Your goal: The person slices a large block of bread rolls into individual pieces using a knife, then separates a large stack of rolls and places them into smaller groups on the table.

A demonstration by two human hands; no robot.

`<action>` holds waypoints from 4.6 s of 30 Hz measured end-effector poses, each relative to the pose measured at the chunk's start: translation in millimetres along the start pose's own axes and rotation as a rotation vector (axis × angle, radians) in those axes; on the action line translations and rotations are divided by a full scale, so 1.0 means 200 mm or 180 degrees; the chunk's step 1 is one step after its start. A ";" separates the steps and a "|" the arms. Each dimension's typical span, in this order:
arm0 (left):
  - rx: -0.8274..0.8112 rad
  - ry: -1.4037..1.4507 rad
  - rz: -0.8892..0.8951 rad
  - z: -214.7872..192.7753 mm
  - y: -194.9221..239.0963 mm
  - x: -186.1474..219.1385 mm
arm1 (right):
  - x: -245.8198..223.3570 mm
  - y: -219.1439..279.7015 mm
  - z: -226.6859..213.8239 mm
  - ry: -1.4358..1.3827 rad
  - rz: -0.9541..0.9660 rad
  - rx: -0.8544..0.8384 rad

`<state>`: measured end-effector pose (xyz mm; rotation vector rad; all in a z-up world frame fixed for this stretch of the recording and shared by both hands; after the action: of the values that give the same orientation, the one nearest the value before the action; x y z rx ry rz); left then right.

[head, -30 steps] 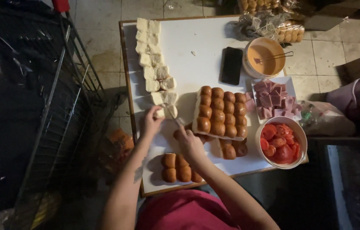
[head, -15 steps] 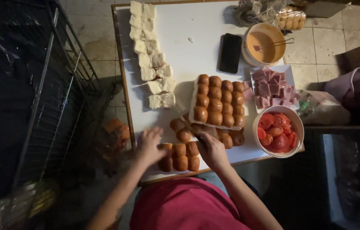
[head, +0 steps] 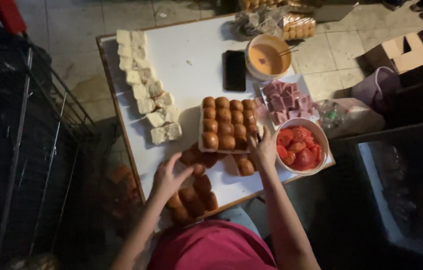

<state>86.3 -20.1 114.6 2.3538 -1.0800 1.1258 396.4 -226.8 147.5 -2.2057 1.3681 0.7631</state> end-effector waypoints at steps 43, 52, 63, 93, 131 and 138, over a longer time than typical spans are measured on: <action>0.0192 0.1938 -0.1670 0.14 -0.81 0.62 | -0.75 -0.25 -0.01 -0.1163 -0.0939 -0.0322; -0.0282 0.3148 -0.1880 0.34 -0.91 0.26 | -0.32 -0.33 0.21 -0.0874 0.0191 -0.1084; -0.2151 0.0618 -0.1285 0.44 -0.96 0.41 | -0.35 -0.47 0.50 -0.2767 0.1091 -0.1828; 0.0242 -0.0866 -0.0014 0.27 -1.80 -0.47 | -0.85 -0.51 0.98 0.0557 -0.1425 -0.1736; 0.1439 -0.2911 0.0441 0.13 -2.33 -0.47 | -0.31 -0.81 0.71 -0.1029 -0.0035 -0.1080; 0.0447 -0.2020 0.0048 0.48 -2.06 -0.22 | -0.15 -0.56 0.30 -0.0910 -0.0148 -0.0966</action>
<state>427.3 222.3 34.0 2.9126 -1.2347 0.4596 473.2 -122.8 130.4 -2.2283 1.1159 1.2845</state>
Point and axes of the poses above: each hand's wrist, its own y-axis away from the middle knuckle, its own z-axis out of the palm, x = y × z, the point moved 10 cm from there along -y, towards the middle knuckle, and after that the axes turned 6 degrees about -y, right-handed, at the moved point
